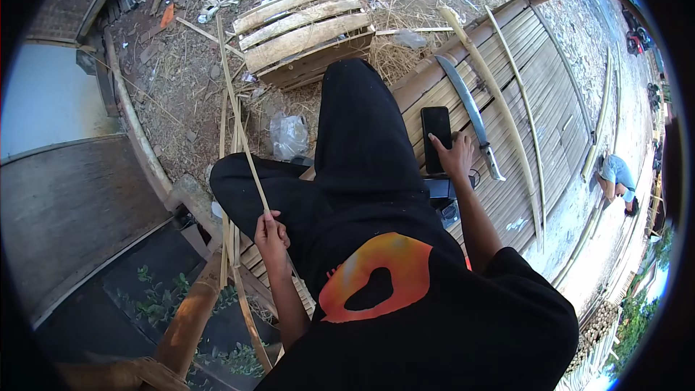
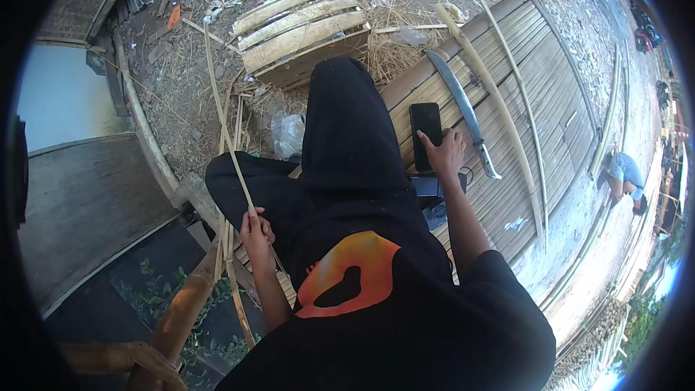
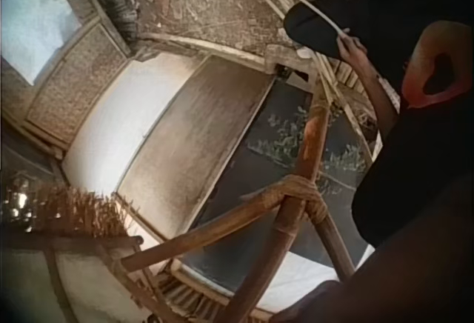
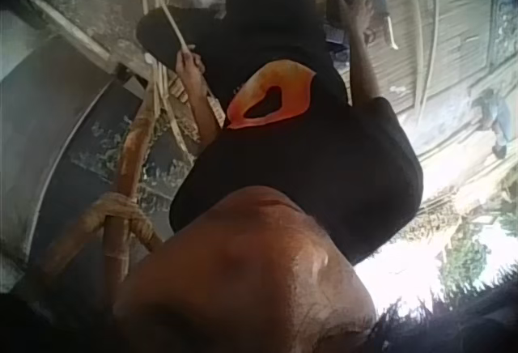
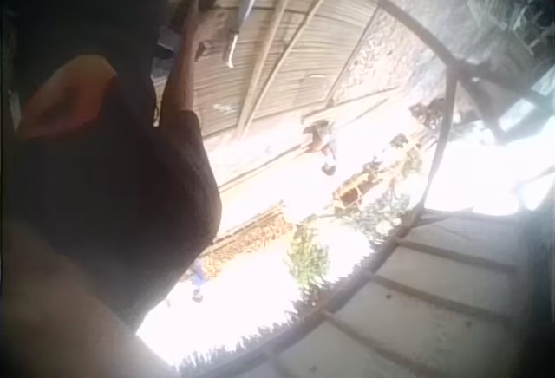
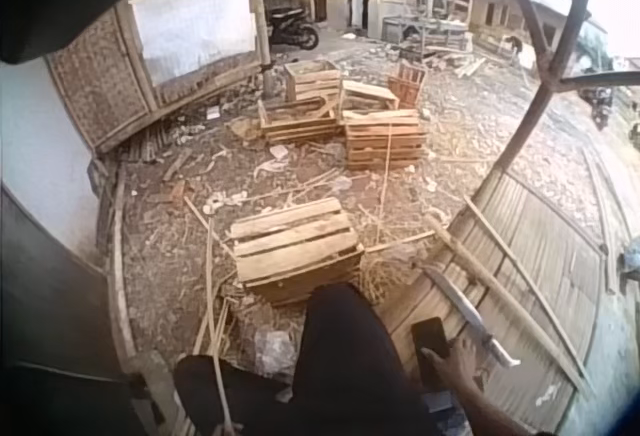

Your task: The person shaves a long bamboo stick using a machete, repeatedly running the blade along the stick to thin it down while holding the stick in one hand and the machete in the other.

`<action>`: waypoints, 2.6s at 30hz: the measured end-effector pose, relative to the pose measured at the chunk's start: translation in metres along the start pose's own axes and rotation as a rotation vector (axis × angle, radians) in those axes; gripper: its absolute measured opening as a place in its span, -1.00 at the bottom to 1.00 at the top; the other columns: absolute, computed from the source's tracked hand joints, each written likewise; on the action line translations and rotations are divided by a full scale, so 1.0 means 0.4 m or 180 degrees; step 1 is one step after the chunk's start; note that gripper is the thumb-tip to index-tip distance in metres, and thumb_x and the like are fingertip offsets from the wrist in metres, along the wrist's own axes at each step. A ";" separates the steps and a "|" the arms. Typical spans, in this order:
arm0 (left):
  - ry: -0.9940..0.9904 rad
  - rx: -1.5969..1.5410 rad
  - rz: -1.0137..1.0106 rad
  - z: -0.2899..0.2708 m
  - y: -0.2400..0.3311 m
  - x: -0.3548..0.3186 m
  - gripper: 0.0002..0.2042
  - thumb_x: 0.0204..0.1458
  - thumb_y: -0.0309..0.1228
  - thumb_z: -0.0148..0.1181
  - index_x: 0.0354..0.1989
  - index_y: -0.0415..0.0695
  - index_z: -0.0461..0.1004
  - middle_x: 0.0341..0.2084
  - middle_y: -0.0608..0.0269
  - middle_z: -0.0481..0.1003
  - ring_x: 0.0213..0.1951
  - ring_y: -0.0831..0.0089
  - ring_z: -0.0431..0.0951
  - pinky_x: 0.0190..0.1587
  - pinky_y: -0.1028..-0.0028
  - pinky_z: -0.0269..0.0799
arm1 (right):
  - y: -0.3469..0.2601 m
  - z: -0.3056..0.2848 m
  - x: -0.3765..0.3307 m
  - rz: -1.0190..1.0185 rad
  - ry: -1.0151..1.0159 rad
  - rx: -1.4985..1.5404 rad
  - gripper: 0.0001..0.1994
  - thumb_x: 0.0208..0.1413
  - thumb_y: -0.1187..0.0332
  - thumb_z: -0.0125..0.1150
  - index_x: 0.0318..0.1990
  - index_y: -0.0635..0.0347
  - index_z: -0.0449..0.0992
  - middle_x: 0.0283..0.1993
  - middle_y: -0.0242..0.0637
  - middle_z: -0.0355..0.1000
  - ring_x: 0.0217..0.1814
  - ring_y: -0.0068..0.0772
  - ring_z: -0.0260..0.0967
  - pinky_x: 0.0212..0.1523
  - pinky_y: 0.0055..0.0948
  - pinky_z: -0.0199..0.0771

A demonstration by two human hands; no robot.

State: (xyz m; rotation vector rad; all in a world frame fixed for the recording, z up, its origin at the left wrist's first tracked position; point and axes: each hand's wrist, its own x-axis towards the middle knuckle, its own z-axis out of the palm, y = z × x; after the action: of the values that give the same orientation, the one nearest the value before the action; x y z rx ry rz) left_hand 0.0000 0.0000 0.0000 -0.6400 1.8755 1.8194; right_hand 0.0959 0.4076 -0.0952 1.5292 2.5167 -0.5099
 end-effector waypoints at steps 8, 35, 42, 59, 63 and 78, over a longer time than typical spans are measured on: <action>0.0063 0.0007 -0.0133 0.001 0.003 -0.003 -0.73 0.34 -0.15 -0.10 -0.19 -0.09 0.38 -0.66 0.52 0.14 -0.71 0.80 0.04 -0.69 0.72 -0.04 | -0.028 0.010 -0.027 -0.0041 0.0190 -0.0488 -0.13 -0.15 -0.26 0.34 0.08 0.38 0.34 0.13 -0.03 0.32 0.28 0.03 0.17 0.18 -0.01 0.23; 0.0241 0.0009 -0.0113 0.012 0.005 0.015 -0.74 0.35 -0.17 -0.12 -0.20 -0.09 0.39 -0.68 0.51 0.15 -0.73 0.80 0.06 -0.73 0.71 -0.04 | 0.050 0.009 -0.045 -0.0697 0.0239 0.0046 -0.39 0.14 -0.11 0.15 0.31 -0.14 0.32 0.23 -0.26 0.37 0.33 -0.16 0.22 0.27 -0.12 0.21; 0.0247 0.0048 -0.0120 0.010 0.002 0.018 -0.73 0.35 -0.16 -0.13 -0.20 -0.08 0.39 -0.68 0.50 0.15 -0.74 0.79 0.04 -0.71 0.69 -0.10 | 0.045 0.002 -0.046 -0.0708 0.0189 -0.0022 -0.38 0.15 -0.13 0.13 0.31 -0.12 0.32 0.22 -0.26 0.37 0.32 -0.13 0.22 0.28 -0.13 0.20; 0.0256 0.0054 -0.0097 0.008 0.003 0.023 -0.73 0.35 -0.16 -0.13 -0.17 -0.09 0.39 -0.67 0.51 0.15 -0.74 0.80 0.05 -0.74 0.71 -0.06 | 0.040 -0.001 -0.042 -0.0619 0.0264 0.0105 -0.40 0.18 -0.10 0.10 0.29 -0.01 0.32 0.18 -0.17 0.40 0.28 -0.08 0.26 0.26 -0.12 0.20; 0.0258 0.0064 -0.0143 0.007 0.004 0.024 -0.73 0.35 -0.16 -0.13 -0.16 -0.09 0.39 -0.67 0.51 0.15 -0.73 0.81 0.05 -0.74 0.71 -0.06 | 0.053 0.007 -0.038 -0.0655 0.0276 0.0165 -0.45 0.22 -0.04 0.05 0.29 -0.02 0.32 0.17 -0.19 0.40 0.28 -0.10 0.25 0.26 -0.13 0.21; 0.0260 0.0029 -0.0130 0.002 0.002 0.027 -0.73 0.35 -0.16 -0.12 -0.16 -0.10 0.40 -0.68 0.51 0.15 -0.74 0.80 0.05 -0.75 0.70 -0.08 | 0.056 0.010 -0.036 -0.0636 0.0255 0.0222 -0.55 0.28 0.10 -0.05 0.27 -0.02 0.34 0.15 -0.21 0.43 0.24 -0.12 0.28 0.26 -0.15 0.20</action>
State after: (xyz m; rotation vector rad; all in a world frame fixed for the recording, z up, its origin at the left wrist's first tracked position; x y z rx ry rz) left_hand -0.0090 0.0006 -0.0059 -0.7547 1.9075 1.7827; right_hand 0.1222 0.4037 -0.0995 1.3527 2.7581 -0.5798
